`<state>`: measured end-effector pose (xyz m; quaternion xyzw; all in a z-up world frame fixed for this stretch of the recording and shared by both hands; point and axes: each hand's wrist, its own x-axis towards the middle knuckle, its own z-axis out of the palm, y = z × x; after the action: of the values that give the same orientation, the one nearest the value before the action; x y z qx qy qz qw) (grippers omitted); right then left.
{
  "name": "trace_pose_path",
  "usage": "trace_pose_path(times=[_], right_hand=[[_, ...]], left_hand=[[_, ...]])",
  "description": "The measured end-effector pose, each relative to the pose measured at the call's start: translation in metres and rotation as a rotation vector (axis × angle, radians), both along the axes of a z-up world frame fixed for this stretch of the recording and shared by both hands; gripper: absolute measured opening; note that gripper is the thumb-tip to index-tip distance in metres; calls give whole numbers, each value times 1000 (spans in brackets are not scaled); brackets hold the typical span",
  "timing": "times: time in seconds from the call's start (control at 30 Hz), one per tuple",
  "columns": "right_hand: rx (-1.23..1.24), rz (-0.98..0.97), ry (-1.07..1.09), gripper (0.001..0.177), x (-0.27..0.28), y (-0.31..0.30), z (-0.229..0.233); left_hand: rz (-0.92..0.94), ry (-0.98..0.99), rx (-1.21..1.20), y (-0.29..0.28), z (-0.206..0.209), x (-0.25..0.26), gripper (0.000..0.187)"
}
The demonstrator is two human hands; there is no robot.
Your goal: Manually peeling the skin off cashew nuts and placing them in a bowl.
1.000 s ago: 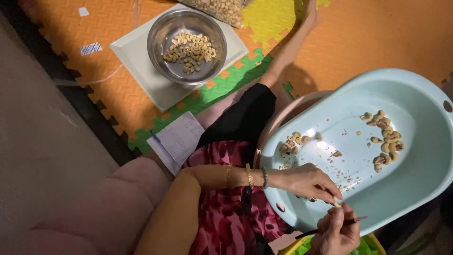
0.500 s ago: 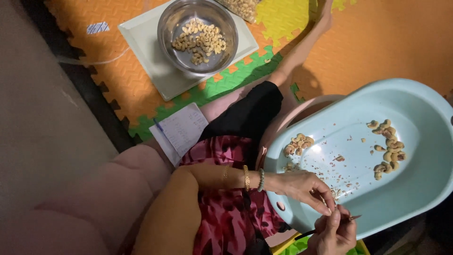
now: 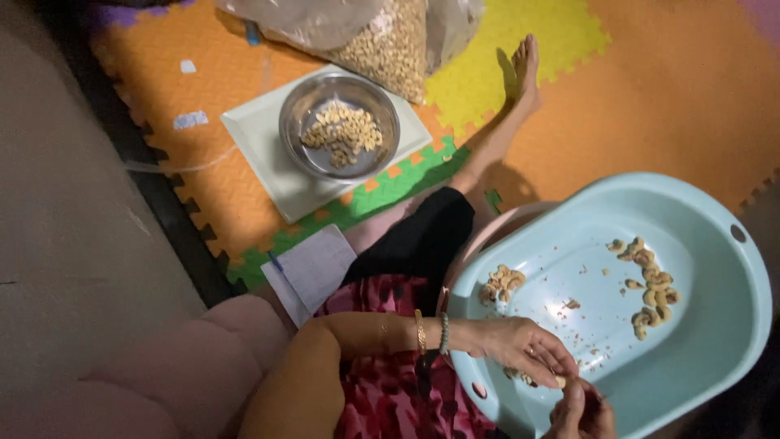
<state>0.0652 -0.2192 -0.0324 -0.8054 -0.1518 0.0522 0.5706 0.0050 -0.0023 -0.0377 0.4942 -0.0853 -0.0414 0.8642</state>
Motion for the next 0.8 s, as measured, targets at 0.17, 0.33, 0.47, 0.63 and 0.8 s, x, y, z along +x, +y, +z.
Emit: trace_pose_path(times=[0.17,0.33,0.47,0.63,0.8], right_hand=[[49,5,51,17,-1,4,9],[120,27,30,13,-7,9,13],[176,106,-37,17,-6,7,11],[201,130,-30,20,4,-2,-2],[135,101,-2,31,-9,12,25]], left_hand=[[-35,-30,-15,2,0,6,55],[-38,-79,12,5,7,5,52],[-17,-82,138,9,18,2,50],[12,-116,271,13,21,4,50],[-11,-125,198,16,8,13,49]])
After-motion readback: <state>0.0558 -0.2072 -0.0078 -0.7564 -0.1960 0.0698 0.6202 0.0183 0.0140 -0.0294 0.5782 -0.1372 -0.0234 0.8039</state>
